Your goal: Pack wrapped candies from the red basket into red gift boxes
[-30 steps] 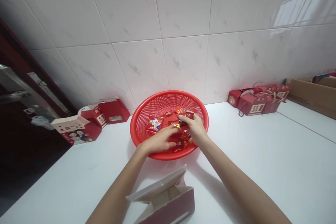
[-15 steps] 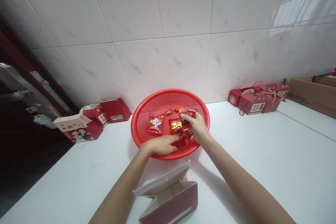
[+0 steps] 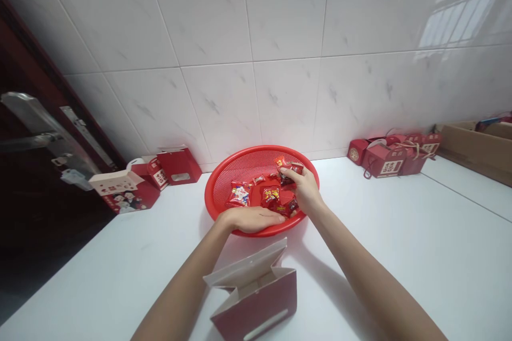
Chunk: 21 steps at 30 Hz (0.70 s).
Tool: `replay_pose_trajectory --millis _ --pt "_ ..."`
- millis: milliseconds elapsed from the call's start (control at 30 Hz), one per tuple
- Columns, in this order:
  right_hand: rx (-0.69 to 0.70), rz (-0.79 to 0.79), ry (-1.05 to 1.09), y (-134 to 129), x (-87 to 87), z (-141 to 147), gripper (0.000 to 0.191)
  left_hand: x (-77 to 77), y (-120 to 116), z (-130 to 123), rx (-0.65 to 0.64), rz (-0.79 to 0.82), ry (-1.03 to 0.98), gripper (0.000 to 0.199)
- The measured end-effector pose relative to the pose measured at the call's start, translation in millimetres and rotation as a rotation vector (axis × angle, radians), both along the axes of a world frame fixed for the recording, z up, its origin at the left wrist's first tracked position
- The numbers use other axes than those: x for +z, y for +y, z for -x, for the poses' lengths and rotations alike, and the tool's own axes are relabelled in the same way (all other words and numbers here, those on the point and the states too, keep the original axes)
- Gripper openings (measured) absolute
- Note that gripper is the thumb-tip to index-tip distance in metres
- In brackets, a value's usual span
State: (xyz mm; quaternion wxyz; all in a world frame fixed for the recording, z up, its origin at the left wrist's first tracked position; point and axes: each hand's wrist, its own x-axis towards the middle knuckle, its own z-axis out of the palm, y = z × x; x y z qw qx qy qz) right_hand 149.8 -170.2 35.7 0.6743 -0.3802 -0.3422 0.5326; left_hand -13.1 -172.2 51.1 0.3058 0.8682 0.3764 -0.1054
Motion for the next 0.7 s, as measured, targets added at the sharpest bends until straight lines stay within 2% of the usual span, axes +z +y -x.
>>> replay_pose_trajectory --millis 167,500,600,700 --pt "0.004 0.006 0.011 -1 5.2 -3 0.031 3.4 1 0 0.077 0.075 0.109 0.058" --pt "-0.044 -0.079 -0.013 2 15.7 -21 0.027 12.0 16 21 0.147 -0.122 -0.103 0.049" --pt "-0.025 -0.062 -0.041 2 13.0 -17 0.029 15.8 27 12 0.121 -0.127 -0.056 0.048" --pt "-0.002 -0.054 -0.081 2 9.4 -11 0.028 22.5 37 -9 0.040 -0.117 0.128 0.046"
